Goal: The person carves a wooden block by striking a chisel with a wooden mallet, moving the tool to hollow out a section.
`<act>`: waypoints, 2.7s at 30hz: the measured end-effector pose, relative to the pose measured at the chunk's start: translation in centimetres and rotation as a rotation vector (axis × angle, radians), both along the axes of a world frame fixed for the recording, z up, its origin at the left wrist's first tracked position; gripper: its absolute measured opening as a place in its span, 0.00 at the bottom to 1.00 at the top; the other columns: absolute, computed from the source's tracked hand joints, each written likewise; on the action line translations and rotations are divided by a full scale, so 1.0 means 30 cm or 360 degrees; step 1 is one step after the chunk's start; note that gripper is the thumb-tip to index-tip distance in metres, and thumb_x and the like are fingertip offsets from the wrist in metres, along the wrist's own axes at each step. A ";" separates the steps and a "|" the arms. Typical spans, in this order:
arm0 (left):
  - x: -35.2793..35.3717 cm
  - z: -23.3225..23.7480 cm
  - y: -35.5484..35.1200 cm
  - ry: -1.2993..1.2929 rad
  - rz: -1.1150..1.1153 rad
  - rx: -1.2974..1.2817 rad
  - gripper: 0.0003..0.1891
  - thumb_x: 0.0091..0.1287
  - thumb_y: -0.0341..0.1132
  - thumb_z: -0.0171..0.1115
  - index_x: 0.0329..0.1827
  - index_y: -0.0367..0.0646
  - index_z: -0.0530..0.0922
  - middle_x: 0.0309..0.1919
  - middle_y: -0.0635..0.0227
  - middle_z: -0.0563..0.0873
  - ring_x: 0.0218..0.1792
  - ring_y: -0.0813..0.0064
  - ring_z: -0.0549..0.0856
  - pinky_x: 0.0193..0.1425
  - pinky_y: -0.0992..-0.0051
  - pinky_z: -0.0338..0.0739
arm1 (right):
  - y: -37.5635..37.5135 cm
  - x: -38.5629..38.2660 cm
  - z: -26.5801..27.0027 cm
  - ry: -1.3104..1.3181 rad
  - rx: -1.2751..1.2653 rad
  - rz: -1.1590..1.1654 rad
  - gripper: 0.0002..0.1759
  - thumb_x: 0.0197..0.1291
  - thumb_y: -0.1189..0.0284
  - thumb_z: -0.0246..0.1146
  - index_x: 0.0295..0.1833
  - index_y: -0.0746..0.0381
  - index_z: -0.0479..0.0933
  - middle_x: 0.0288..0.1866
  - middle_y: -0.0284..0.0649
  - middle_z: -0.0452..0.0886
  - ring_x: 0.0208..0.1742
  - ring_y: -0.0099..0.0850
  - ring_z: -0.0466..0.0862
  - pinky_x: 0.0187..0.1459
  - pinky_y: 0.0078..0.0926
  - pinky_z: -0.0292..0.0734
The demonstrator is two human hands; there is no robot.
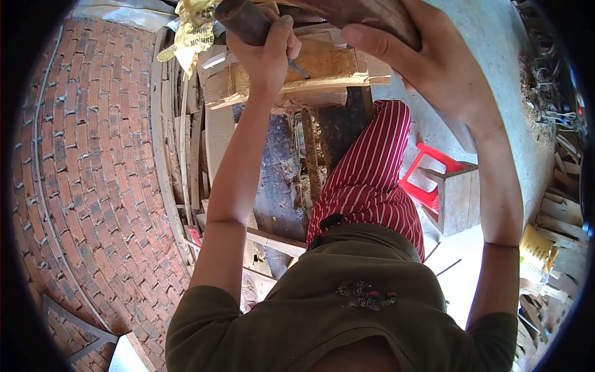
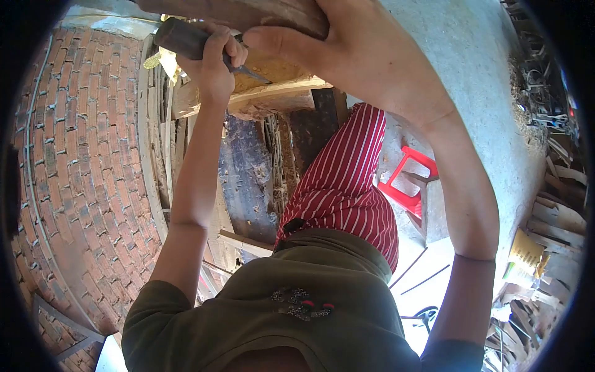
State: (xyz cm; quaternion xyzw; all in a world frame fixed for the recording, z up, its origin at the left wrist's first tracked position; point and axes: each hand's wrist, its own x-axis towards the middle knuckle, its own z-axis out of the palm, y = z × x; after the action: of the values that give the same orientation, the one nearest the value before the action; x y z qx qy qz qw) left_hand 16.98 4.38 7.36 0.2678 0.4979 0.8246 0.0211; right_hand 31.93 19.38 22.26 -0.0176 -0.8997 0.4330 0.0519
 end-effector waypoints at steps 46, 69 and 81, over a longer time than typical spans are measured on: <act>-0.004 0.004 0.051 -0.0133 -0.0071 0.0016 0.05 0.64 0.22 0.58 0.30 0.35 0.73 0.17 0.65 0.75 0.12 0.76 0.70 0.17 0.72 0.63 | -0.014 -0.045 -0.018 0.0169 -0.0156 0.0038 0.25 0.66 0.60 0.68 0.52 0.73 0.74 0.27 0.42 0.81 0.23 0.27 0.79 0.24 0.24 0.72; -0.098 0.002 -0.002 -0.0172 0.0355 0.0175 0.09 0.64 0.24 0.57 0.26 0.38 0.68 0.15 0.64 0.72 0.11 0.74 0.69 0.16 0.70 0.62 | 0.016 0.008 -0.038 0.0015 0.0193 0.0030 0.28 0.65 0.59 0.67 0.56 0.73 0.72 0.22 0.49 0.82 0.19 0.39 0.82 0.23 0.35 0.76; -0.017 0.039 0.031 -0.0141 -0.0040 0.0102 0.03 0.62 0.23 0.56 0.31 0.39 0.71 0.16 0.65 0.73 0.11 0.75 0.68 0.18 0.71 0.62 | 0.071 0.027 -0.161 0.0191 -0.0084 -0.0140 0.26 0.64 0.56 0.69 0.53 0.68 0.77 0.29 0.41 0.81 0.27 0.28 0.78 0.33 0.28 0.74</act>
State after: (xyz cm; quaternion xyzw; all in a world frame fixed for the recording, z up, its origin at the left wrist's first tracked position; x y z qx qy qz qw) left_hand 16.48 5.30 8.54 0.2379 0.4663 0.8509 0.0449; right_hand 32.74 21.50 17.44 -0.0324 -0.8816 0.4541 0.1243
